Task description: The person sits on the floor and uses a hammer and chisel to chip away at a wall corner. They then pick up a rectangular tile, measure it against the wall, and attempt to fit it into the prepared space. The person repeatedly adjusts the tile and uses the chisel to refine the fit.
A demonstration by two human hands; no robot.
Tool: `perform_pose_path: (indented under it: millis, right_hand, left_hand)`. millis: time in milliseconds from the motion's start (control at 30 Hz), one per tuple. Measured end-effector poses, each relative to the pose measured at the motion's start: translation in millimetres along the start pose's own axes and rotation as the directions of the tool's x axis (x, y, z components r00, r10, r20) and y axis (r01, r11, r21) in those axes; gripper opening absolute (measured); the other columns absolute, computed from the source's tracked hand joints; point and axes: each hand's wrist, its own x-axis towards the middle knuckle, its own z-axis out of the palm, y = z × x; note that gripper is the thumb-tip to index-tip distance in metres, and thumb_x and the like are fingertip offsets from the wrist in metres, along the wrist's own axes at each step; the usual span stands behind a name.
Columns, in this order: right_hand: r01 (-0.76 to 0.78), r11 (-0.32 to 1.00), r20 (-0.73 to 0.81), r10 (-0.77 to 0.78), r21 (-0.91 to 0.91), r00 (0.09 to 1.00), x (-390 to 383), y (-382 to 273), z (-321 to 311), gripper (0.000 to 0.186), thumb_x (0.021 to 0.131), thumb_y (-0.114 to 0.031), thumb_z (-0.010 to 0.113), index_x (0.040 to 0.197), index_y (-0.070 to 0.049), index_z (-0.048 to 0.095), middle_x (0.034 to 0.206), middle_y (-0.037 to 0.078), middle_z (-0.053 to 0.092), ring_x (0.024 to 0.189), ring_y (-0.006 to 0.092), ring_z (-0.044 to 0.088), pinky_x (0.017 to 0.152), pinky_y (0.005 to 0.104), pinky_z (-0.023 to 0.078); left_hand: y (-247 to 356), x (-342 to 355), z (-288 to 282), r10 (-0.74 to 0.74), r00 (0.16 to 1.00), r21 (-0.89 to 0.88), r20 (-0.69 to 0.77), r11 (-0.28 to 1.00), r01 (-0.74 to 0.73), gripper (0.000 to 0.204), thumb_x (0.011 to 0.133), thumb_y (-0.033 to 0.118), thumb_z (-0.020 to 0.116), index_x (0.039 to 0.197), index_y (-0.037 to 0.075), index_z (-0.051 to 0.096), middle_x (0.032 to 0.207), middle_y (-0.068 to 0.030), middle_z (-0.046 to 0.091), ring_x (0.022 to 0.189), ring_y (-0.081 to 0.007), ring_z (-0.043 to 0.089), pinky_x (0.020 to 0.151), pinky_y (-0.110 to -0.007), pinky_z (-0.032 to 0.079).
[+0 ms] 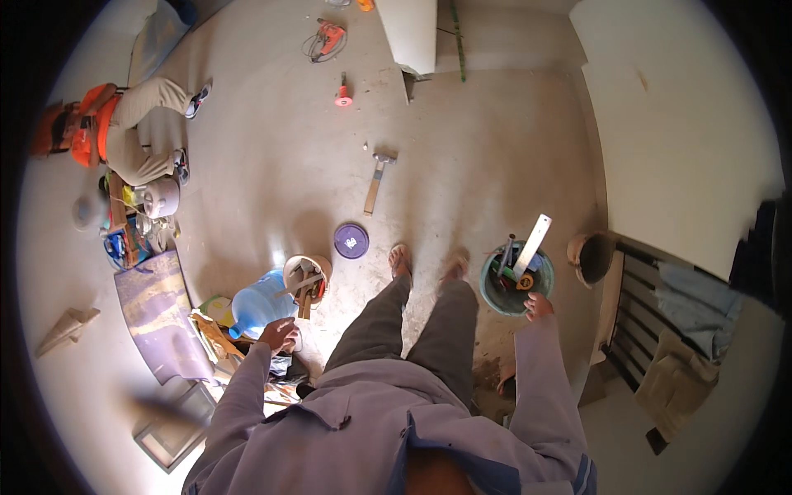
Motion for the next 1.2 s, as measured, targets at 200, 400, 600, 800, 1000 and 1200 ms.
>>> perform_pose_path:
  millis: [200,400,600,800,1000,1200]
  right_hand:
    - [0.12,0.992,0.063,-0.122,0.036,0.991,54,-94,124,0.043,0.093,-0.033,0.056,0.131,-0.019,0.045,0.136,0.005,0.044,0.127,0.0187,0.042,0.103,0.0495,0.029]
    - [0.134,0.991,-0.011,-0.134,0.015,0.991,116,-187,238,0.042,0.09,-0.036,0.059,0.127,-0.018,0.049,0.127,0.001,0.052,0.124,0.0167,0.044,0.098,0.0496,0.036]
    - [0.166,0.986,0.015,-0.166,0.0,0.986,130,-255,324,0.047,0.089,-0.033,0.062,0.13,-0.014,0.047,0.127,0.003,0.047,0.121,0.0192,0.046,0.098,0.0461,0.038]
    - [0.12,0.953,-0.052,-0.139,-0.277,0.989,138,-287,347,0.057,0.089,-0.033,0.062,0.134,-0.005,0.043,0.131,0.012,0.047,0.113,0.025,0.052,0.093,0.0412,0.045]
    - [0.44,0.374,0.265,-0.434,-0.817,0.861,101,-251,331,0.049,0.086,-0.022,0.063,0.128,0.002,0.052,0.117,0.018,0.063,0.11,0.027,0.059,0.089,0.0332,0.047]
    - [0.583,0.203,0.449,-0.458,-0.787,0.767,-178,-287,474,0.041,0.089,-0.041,0.054,0.099,-0.003,0.066,0.104,0.019,0.066,0.102,0.0353,0.06,0.088,0.0435,0.046]
  left_hand:
    - [46,-5,-8,-0.047,0.994,-0.044,0.1,0.998,0.052,0.058,0.095,0.03,0.058,0.145,0.008,0.036,0.13,-0.008,0.055,0.118,-0.0207,0.053,0.099,-0.037,0.041]
    - [31,-55,48,-0.066,0.959,-0.067,0.275,0.994,0.087,0.083,0.083,0.027,0.074,0.15,0.019,0.027,0.152,-0.0156,0.028,0.139,-0.0349,0.03,0.109,-0.046,0.032]
    - [74,-94,72,-0.132,0.982,-0.036,0.133,0.99,0.137,0.078,0.082,0.026,0.075,0.147,0.019,0.033,0.153,-0.0172,0.024,0.139,-0.0369,0.027,0.11,-0.046,0.03]
    - [146,-89,44,0.038,0.986,0.151,-0.162,0.989,-0.013,0.074,0.08,0.025,0.075,0.145,0.018,0.039,0.154,-0.0188,0.02,0.14,-0.0389,0.025,0.111,-0.046,0.029]
    - [225,-14,-38,0.59,0.8,0.657,0.11,0.56,-0.504,0.048,0.078,0.023,0.075,0.123,0.015,0.063,0.153,-0.0205,0.023,0.139,-0.0405,0.026,0.112,-0.048,0.028]
    - [296,94,-168,0.55,0.756,0.516,0.355,0.56,-0.649,0.01,0.083,0.018,0.066,0.09,0.01,0.068,0.128,-0.0138,0.057,0.126,-0.0364,0.046,0.11,-0.045,0.032]
